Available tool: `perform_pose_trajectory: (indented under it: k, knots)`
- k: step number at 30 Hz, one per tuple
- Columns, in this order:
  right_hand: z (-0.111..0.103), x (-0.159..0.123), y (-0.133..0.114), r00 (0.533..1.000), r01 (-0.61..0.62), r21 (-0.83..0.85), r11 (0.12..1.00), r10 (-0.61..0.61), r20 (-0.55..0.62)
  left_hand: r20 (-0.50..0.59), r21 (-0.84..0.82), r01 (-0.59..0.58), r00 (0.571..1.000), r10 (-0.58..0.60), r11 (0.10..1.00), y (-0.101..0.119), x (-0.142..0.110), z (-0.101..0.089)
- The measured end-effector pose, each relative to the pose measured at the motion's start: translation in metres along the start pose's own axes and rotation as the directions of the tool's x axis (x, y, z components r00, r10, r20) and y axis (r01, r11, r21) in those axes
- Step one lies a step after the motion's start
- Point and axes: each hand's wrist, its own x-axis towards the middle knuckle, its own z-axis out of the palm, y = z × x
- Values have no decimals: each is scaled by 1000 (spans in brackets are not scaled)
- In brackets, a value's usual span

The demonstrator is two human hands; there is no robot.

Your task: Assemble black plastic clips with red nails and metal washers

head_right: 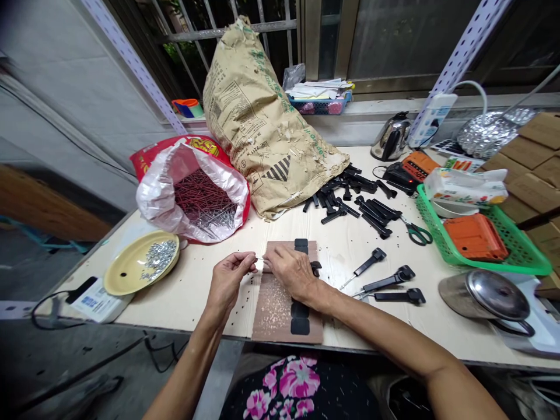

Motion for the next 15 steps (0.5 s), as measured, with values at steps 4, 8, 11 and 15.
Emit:
perform_pose_trajectory:
  k: [4,8,11,15]
  knots:
    - [-1,-2,4,999,-11,108,994,5,51,14,26,10,1000,-11,1000,0,0,2]
    - [-3,-5,5,995,-10,172,985,-7,100,33,0,45,998,-45,999,-2,0,5]
    - [-7,-12,12,993,-57,218,974,32,116,49,30,71,996,-72,997,-3,-2,11]
    - [-20,-20,47,986,-128,158,979,109,124,114,215,-18,993,-7,976,-3,-5,20]
